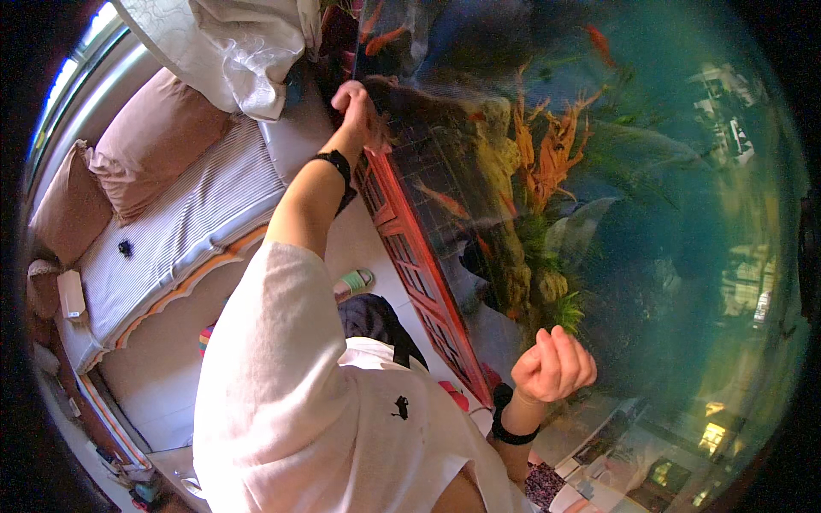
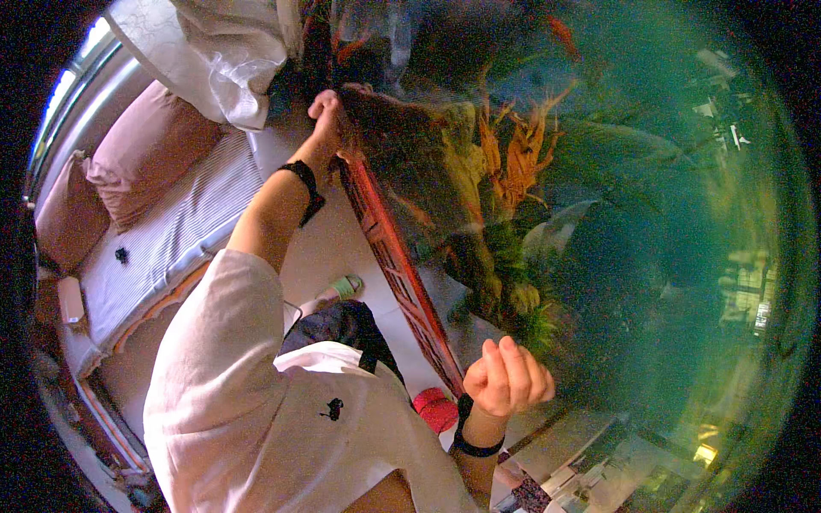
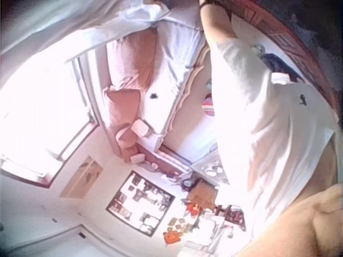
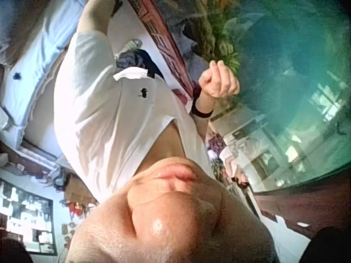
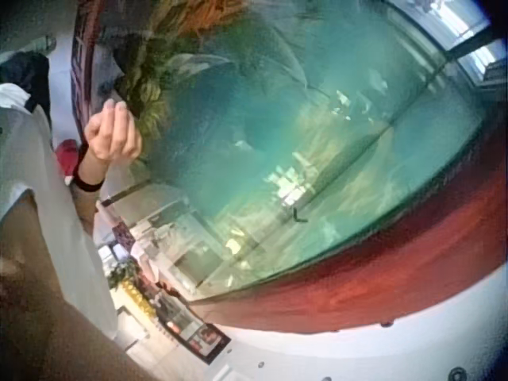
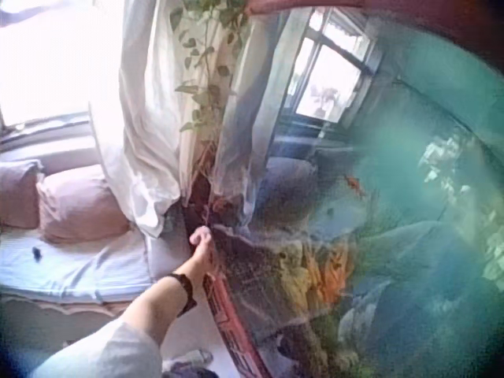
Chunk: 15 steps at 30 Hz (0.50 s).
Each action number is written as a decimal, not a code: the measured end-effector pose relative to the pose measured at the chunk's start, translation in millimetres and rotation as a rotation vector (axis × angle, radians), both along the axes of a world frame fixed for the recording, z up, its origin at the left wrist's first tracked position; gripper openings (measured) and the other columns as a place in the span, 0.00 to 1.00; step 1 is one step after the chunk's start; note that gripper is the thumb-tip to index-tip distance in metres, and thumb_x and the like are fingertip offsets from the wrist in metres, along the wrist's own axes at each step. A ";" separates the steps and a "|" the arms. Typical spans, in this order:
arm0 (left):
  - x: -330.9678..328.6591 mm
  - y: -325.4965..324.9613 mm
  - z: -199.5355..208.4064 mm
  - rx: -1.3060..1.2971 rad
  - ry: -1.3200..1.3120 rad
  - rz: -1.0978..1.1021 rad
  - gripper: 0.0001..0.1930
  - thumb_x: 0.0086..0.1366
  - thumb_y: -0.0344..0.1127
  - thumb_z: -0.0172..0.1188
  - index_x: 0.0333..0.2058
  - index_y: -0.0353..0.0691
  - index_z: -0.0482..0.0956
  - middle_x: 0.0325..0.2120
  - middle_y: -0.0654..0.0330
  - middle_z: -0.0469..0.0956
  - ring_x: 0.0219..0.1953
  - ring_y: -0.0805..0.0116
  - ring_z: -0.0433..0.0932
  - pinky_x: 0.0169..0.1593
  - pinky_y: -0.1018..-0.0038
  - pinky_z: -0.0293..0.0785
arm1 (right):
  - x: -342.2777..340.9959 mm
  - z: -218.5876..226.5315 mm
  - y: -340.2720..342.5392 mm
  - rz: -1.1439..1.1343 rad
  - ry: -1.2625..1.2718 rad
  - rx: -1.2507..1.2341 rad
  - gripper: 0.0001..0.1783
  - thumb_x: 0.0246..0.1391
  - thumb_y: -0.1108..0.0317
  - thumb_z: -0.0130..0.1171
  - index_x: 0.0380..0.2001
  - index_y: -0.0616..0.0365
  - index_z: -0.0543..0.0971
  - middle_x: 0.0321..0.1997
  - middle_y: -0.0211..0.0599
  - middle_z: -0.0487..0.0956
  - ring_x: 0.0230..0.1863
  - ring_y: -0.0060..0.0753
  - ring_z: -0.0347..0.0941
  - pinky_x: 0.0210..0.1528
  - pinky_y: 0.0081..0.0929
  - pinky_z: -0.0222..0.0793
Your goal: The person wipes the top and front surfaces of a wooden aquarium stand using a pink cloth. They move items like a basket and tissue box aside to reach the surface, then wipe the glass front and wooden frame of the stand.
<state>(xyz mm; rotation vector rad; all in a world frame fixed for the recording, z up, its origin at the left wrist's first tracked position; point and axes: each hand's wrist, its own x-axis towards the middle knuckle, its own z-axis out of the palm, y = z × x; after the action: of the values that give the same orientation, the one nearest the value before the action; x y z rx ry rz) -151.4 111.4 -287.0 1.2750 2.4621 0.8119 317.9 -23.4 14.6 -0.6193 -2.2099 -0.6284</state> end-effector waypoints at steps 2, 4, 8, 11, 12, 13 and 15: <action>-26.6 13.4 -9.9 -0.051 0.061 0.013 0.33 0.67 0.63 0.44 0.61 0.47 0.68 0.57 0.58 0.66 0.58 0.56 0.64 0.62 0.57 0.57 | -6.4 0.7 0.0 -0.106 -0.127 0.086 0.07 0.57 0.67 0.55 0.35 0.43 0.82 0.45 0.23 0.81 0.42 0.28 0.75 0.52 0.31 0.61; -46.9 25.1 -22.3 -0.110 0.132 0.002 0.33 0.67 0.63 0.44 0.62 0.47 0.68 0.58 0.59 0.65 0.59 0.55 0.64 0.62 0.57 0.57 | -4.1 -3.5 -1.2 -0.147 -0.120 0.082 0.07 0.58 0.65 0.55 0.35 0.39 0.81 0.44 0.18 0.80 0.42 0.25 0.73 0.52 0.30 0.56; -48.7 42.9 -49.7 0.109 -0.245 0.143 0.33 0.67 0.64 0.44 0.60 0.46 0.69 0.54 0.59 0.68 0.56 0.55 0.66 0.60 0.60 0.60 | -9.4 -0.6 -1.5 -0.233 -0.177 0.100 0.07 0.58 0.64 0.56 0.37 0.39 0.81 0.43 0.16 0.80 0.42 0.25 0.72 0.51 0.32 0.56; -47.9 35.7 -85.7 0.572 -1.227 0.492 0.40 0.67 0.69 0.41 0.62 0.40 0.66 0.55 0.57 0.69 0.55 0.53 0.69 0.58 0.61 0.67 | -12.4 1.7 -0.3 -0.241 -0.190 0.113 0.07 0.58 0.63 0.56 0.37 0.37 0.81 0.42 0.15 0.80 0.42 0.25 0.72 0.52 0.32 0.55; -66.6 21.2 -112.0 0.601 -1.385 0.525 0.47 0.65 0.73 0.41 0.68 0.39 0.57 0.66 0.55 0.62 0.62 0.51 0.68 0.60 0.55 0.68 | -12.9 1.9 2.4 -0.222 -0.181 0.106 0.07 0.58 0.63 0.56 0.37 0.37 0.81 0.42 0.15 0.80 0.42 0.25 0.72 0.52 0.32 0.55; -55.3 24.9 -123.5 0.665 -1.541 0.549 0.45 0.64 0.72 0.42 0.67 0.39 0.59 0.64 0.54 0.63 0.61 0.51 0.68 0.60 0.55 0.68 | -12.3 -0.7 -0.1 -0.245 -0.185 0.099 0.07 0.58 0.63 0.56 0.37 0.36 0.81 0.43 0.15 0.80 0.41 0.25 0.72 0.52 0.32 0.55; -23.4 22.0 -126.5 0.793 -1.749 0.492 0.43 0.63 0.68 0.43 0.64 0.38 0.61 0.62 0.53 0.64 0.58 0.50 0.68 0.58 0.54 0.68 | -10.9 -1.0 -1.9 -0.269 -0.175 0.087 0.08 0.59 0.61 0.55 0.38 0.36 0.82 0.43 0.15 0.80 0.42 0.23 0.72 0.52 0.32 0.55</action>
<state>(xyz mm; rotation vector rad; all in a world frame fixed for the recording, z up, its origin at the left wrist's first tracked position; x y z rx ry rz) -174.8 133.3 -413.5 -0.2413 0.8942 1.9076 307.0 -25.3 13.6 -0.8518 -2.2638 -0.9437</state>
